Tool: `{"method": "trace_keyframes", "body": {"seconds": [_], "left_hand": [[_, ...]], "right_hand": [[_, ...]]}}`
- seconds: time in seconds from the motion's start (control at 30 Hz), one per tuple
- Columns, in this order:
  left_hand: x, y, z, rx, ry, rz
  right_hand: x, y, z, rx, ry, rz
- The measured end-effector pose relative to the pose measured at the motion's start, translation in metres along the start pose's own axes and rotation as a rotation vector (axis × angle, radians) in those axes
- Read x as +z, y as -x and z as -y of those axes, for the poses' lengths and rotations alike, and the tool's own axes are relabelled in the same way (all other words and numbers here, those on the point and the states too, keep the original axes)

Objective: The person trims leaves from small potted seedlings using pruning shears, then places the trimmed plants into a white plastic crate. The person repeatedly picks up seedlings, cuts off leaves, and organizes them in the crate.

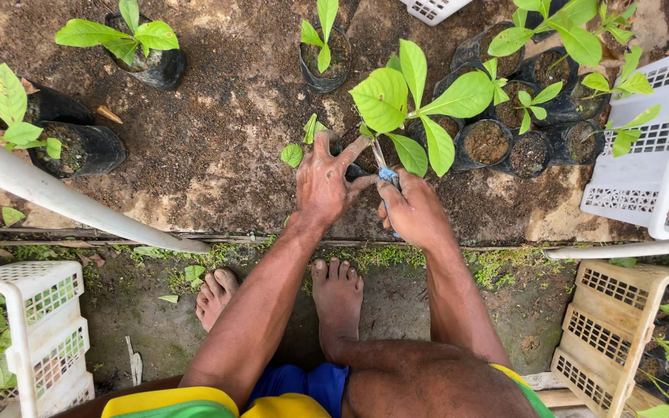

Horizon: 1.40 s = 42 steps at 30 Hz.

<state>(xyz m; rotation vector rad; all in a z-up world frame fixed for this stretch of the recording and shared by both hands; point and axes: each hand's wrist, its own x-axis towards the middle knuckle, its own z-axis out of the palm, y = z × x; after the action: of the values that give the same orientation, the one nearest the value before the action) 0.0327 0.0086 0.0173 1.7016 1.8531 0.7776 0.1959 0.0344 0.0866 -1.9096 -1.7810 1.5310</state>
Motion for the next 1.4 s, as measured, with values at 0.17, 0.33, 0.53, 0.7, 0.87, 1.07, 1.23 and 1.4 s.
{"method": "trace_keyframes", "body": {"seconds": [0.17,0.33,0.53,0.7,0.87,1.07,1.23,1.4], "left_hand": [[0.000,0.003,0.002,0.050,-0.005,-0.039],[-0.010,-0.004,0.017,-0.025,0.156,0.020],[-0.025,-0.021,0.059,0.063,0.211,0.178],[-0.039,-0.039,0.079,0.016,0.295,0.300],[-0.050,-0.046,0.077,-0.047,0.353,0.338],[-0.053,-0.045,0.073,-0.172,0.296,0.356],[-0.050,-0.044,0.077,-0.324,0.388,0.369],[-0.048,-0.044,0.082,-0.219,0.426,0.339]], "right_hand": [[0.003,0.002,-0.013,-0.106,0.042,-0.034],[-0.004,0.005,-0.013,-0.064,0.102,0.084],[-0.011,-0.002,-0.010,-0.380,0.407,-0.092],[-0.002,-0.018,-0.003,-0.788,0.369,-0.245],[0.007,-0.030,0.005,-0.667,0.315,-0.209],[0.016,-0.034,0.002,-0.715,0.453,-0.247],[0.010,-0.027,0.010,-0.751,0.411,-0.218],[-0.004,-0.015,0.026,-0.633,0.311,-0.094]]}}
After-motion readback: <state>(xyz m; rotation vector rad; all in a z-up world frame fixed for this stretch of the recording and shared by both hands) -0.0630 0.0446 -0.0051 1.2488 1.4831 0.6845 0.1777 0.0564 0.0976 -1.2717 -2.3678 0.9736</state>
